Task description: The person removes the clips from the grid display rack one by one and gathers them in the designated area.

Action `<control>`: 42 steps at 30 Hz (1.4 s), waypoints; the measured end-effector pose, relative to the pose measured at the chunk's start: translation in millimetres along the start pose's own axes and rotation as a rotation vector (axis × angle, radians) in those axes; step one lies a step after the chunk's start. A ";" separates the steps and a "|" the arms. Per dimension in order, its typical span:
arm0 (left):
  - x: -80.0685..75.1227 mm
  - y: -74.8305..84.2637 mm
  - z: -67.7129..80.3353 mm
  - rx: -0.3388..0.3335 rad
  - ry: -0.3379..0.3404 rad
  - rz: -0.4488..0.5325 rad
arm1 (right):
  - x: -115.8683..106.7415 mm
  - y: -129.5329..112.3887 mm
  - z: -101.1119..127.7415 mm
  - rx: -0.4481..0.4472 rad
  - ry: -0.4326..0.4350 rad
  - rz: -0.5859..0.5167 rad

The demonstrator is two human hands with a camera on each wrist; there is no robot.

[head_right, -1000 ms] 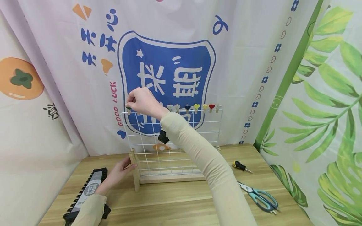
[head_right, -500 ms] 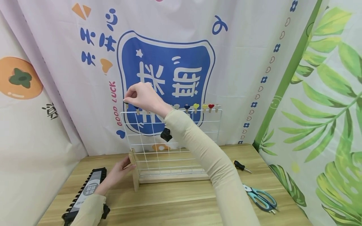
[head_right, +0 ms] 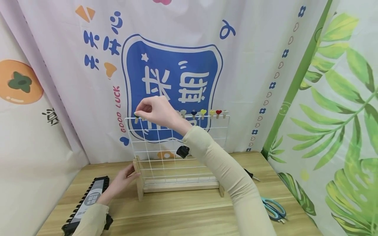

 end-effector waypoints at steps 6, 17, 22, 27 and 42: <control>-1.5 1.9 2.2 0.012 0.010 0.017 | 11.9 3.8 19.6 -0.046 0.009 -0.011; 1.5 -2.9 3.5 0.028 0.018 0.024 | 48.4 34.7 57.4 -0.025 -0.049 -0.056; 1.4 -1.9 3.3 0.024 0.012 0.032 | 68.0 50.9 73.1 0.024 -0.073 -0.102; 0.4 -0.9 3.0 0.005 0.010 0.025 | 92.5 64.9 90.2 0.048 -0.106 -0.117; -0.3 0.3 1.2 0.011 0.015 0.023 | 163.0 95.8 133.7 0.116 -0.199 -0.143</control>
Point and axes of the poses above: each hand's wrist, its own z-axis away from the middle knuckle, its own x-axis out of the palm, y = z × x, the point moved 3 cm from there along -z, towards the middle knuckle, and after that the axes turned 7 degrees about -y, right-handed, at the moved point
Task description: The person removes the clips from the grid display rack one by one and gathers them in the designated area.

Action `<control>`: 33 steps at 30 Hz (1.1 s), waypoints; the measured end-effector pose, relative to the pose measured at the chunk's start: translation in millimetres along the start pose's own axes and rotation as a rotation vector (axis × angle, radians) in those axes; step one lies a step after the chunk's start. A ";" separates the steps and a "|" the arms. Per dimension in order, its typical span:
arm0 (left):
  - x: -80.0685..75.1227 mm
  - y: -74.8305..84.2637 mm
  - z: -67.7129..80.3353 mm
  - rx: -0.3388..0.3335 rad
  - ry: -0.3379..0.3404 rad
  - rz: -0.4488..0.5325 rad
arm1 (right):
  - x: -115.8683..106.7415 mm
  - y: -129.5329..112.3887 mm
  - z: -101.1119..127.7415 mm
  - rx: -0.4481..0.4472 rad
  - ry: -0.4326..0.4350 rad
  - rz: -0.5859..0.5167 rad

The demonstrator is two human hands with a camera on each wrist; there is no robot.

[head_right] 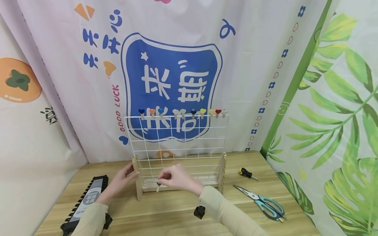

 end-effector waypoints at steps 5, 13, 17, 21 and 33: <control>0.7 -0.4 -1.4 0.000 0.004 0.000 | 20.9 16.1 5.3 0.016 -0.034 -0.056; 0.3 -0.4 -0.9 0.014 0.003 -0.005 | 46.9 36.9 13.6 0.041 -0.048 -0.051; 0.0 0.0 -0.8 0.020 0.003 -0.015 | 61.3 45.1 14.9 0.059 -0.070 -0.081; -0.5 0.4 -1.2 0.019 0.001 -0.008 | 73.3 48.1 14.6 0.063 -0.087 -0.113; -0.2 0.1 -1.1 0.009 0.004 -0.016 | 102.1 54.6 15.9 0.116 -0.157 -0.140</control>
Point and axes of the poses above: each hand's wrist, its own z-axis away from the middle knuckle, its own x-axis out of the palm, y = z × x, the point moved 3 cm from there along -z, towards the middle knuckle, and after that the axes turned 7 degrees about -y, right-handed, at the moved point
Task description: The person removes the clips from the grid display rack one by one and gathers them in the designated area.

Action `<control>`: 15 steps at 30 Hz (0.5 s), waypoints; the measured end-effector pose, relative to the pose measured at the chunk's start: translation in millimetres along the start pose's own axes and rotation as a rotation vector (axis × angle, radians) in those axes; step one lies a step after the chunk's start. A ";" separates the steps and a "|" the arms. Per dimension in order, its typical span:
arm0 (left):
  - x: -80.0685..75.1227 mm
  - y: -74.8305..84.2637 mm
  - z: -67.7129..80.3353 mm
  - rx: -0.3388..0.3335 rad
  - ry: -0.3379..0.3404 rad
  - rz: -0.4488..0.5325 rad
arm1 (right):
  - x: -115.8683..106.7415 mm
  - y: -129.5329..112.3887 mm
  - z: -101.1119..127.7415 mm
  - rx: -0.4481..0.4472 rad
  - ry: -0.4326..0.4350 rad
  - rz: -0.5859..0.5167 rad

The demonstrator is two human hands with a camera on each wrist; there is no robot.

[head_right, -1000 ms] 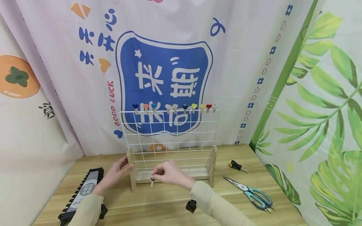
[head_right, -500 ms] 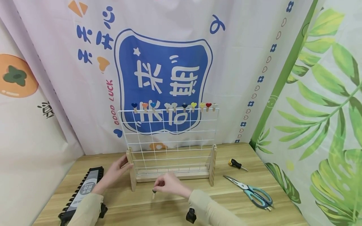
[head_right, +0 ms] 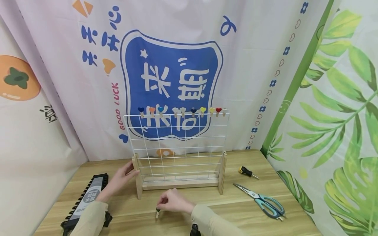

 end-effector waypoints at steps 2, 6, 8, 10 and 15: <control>0.4 -0.7 0.0 -0.003 0.000 -0.004 | 2.7 0.6 -0.7 0.009 0.003 0.007; 0.9 -1.3 -0.1 -0.007 0.002 -0.010 | 6.5 2.8 -2.6 0.022 0.011 0.020; 0.8 -1.3 -0.4 -0.008 0.003 -0.007 | 7.9 4.4 -3.8 0.032 0.012 0.024; 0.6 -1.2 -0.6 -0.009 0.003 -0.005 | 9.1 6.2 -4.9 0.041 0.013 0.035; 0.1 -1.2 -0.9 -0.016 0.000 0.005 | 10.6 9.3 -7.7 0.065 0.008 0.050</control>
Point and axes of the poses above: each hand's wrist, its own z-axis away from the middle knuckle, its own x-axis out of the palm, y = z × x, the point moved 3 cm from there along -z, towards the middle knuckle, and after that the axes turned 7 degrees about -y, right-handed, at the moved point
